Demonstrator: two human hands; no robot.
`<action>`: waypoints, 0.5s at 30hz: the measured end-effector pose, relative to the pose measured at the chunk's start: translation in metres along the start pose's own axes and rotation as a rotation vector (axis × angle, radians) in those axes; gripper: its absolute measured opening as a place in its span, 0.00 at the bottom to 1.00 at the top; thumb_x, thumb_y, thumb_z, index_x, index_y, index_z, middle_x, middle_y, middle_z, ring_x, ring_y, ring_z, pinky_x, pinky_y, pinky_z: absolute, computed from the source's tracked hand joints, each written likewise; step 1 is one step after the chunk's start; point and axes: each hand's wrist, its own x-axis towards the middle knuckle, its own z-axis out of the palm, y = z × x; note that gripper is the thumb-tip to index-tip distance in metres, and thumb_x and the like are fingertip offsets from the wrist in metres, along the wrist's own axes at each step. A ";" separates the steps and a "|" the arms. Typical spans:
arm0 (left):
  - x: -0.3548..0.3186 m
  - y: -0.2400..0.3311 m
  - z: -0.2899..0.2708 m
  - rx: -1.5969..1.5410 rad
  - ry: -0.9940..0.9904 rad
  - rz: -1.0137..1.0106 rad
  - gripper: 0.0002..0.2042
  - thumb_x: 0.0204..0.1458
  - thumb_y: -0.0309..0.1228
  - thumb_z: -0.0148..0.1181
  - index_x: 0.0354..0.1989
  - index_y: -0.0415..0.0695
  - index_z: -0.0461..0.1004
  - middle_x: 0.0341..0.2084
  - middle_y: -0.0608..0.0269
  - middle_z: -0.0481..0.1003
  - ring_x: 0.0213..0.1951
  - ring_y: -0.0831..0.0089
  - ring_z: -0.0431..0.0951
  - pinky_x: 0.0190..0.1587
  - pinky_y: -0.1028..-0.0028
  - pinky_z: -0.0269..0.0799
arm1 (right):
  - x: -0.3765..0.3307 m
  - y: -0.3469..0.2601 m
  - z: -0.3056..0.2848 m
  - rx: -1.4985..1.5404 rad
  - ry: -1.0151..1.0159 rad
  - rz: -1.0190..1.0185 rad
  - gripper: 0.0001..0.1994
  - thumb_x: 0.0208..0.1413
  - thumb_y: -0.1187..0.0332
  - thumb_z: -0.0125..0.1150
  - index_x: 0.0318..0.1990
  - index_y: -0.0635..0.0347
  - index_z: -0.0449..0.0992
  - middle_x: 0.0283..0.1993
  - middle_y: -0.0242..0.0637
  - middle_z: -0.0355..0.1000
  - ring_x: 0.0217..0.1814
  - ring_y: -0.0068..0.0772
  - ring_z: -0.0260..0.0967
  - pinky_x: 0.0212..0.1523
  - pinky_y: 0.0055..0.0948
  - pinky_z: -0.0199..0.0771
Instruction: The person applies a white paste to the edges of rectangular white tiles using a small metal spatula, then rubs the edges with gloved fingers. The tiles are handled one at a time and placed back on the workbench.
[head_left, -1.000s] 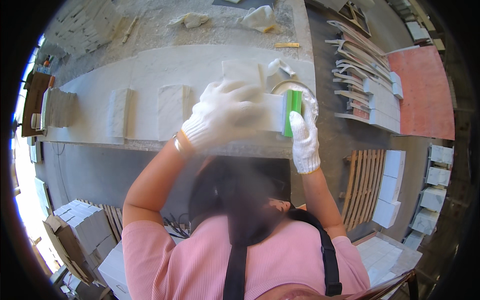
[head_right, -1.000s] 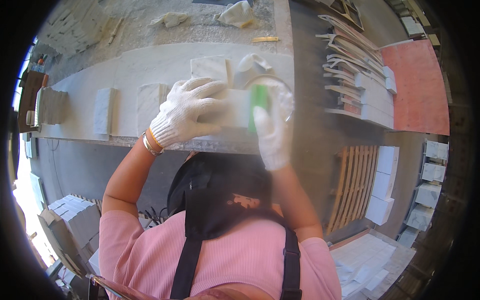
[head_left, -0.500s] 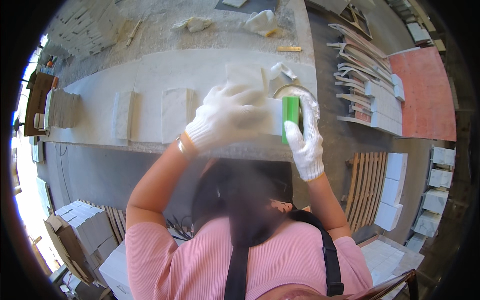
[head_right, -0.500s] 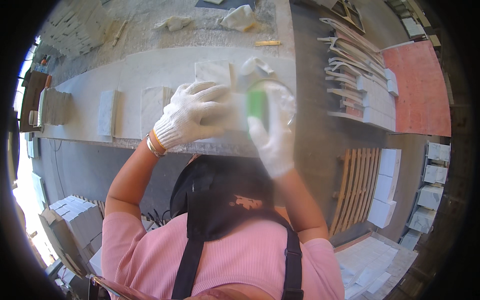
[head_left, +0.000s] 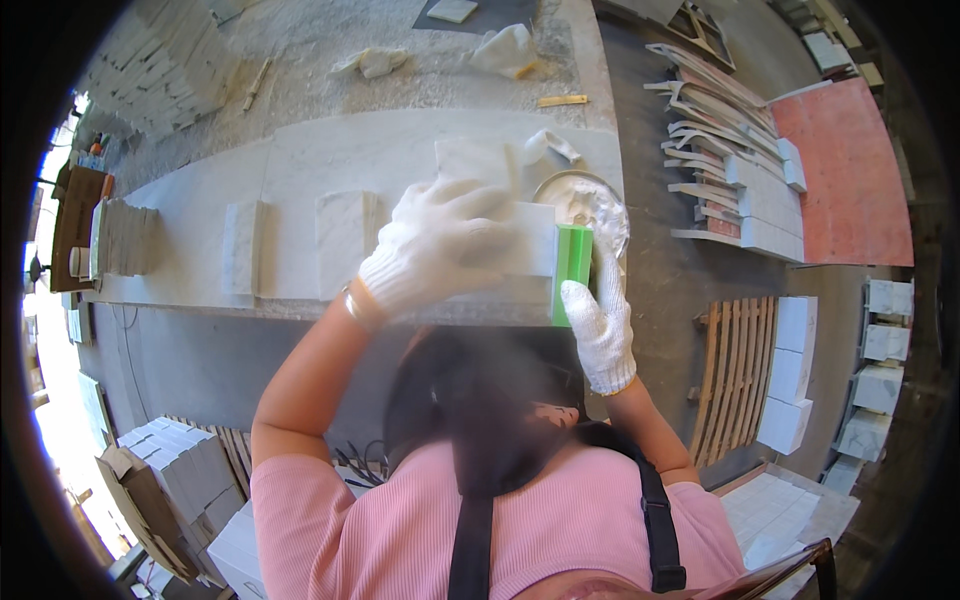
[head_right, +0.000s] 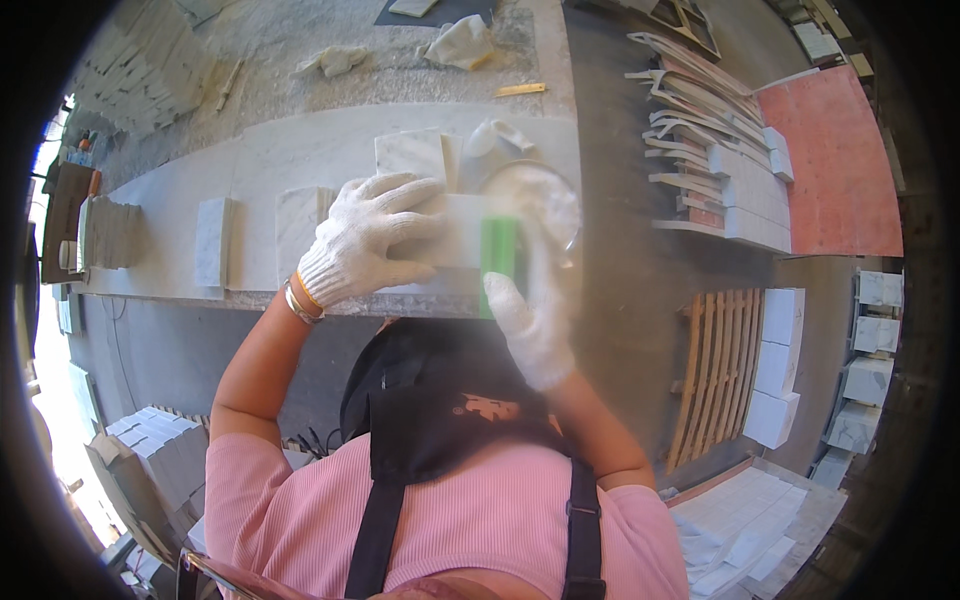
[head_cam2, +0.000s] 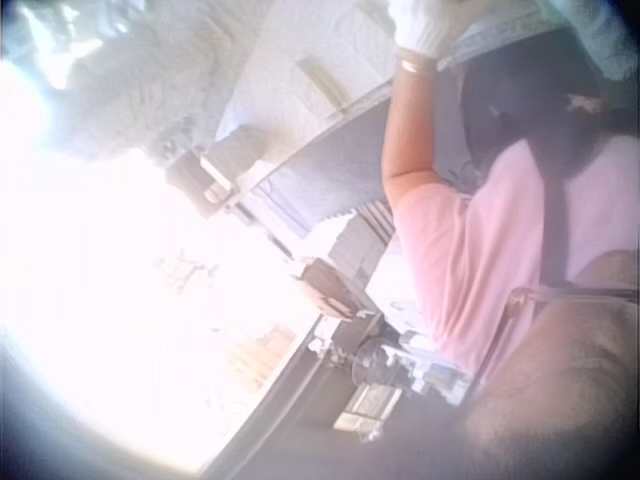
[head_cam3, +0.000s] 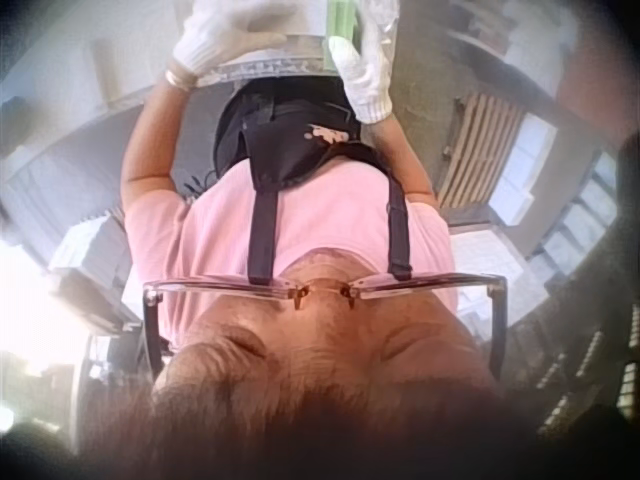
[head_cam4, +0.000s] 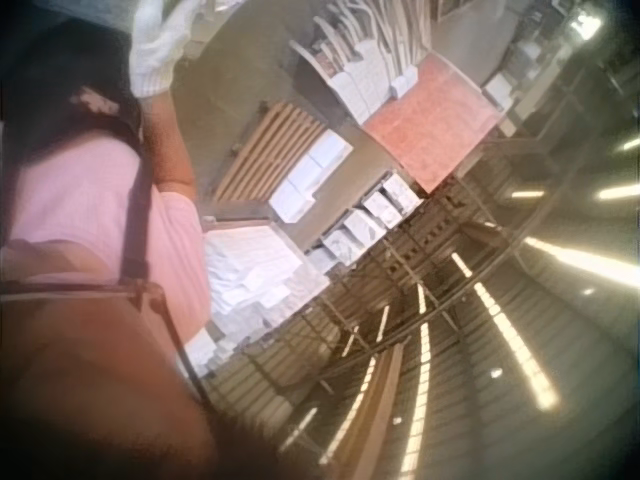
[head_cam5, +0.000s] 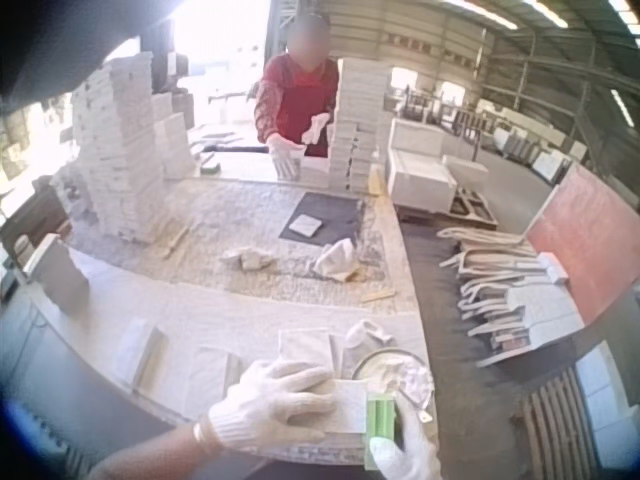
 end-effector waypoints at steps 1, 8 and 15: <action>0.000 0.000 0.000 0.002 0.010 0.010 0.27 0.41 0.42 0.77 0.54 0.54 0.83 0.66 0.59 0.74 0.67 0.51 0.70 0.66 0.51 0.64 | 0.001 0.003 0.001 0.005 -0.013 0.069 0.34 0.66 0.60 0.57 0.76 0.66 0.60 0.74 0.49 0.62 0.78 0.45 0.56 0.78 0.41 0.49; 0.001 0.002 -0.001 0.039 0.002 0.004 0.25 0.41 0.41 0.76 0.52 0.53 0.84 0.65 0.59 0.74 0.67 0.52 0.71 0.65 0.52 0.64 | 0.017 0.009 0.003 -0.105 0.009 -0.010 0.34 0.63 0.65 0.60 0.76 0.66 0.60 0.71 0.47 0.65 0.72 0.41 0.62 0.73 0.37 0.61; 0.002 0.002 -0.003 0.023 -0.005 0.031 0.23 0.42 0.42 0.76 0.50 0.54 0.85 0.65 0.60 0.74 0.67 0.52 0.70 0.66 0.51 0.64 | 0.039 -0.001 0.004 -0.405 0.091 -0.102 0.37 0.58 0.65 0.67 0.74 0.67 0.63 0.71 0.54 0.67 0.72 0.48 0.65 0.73 0.43 0.63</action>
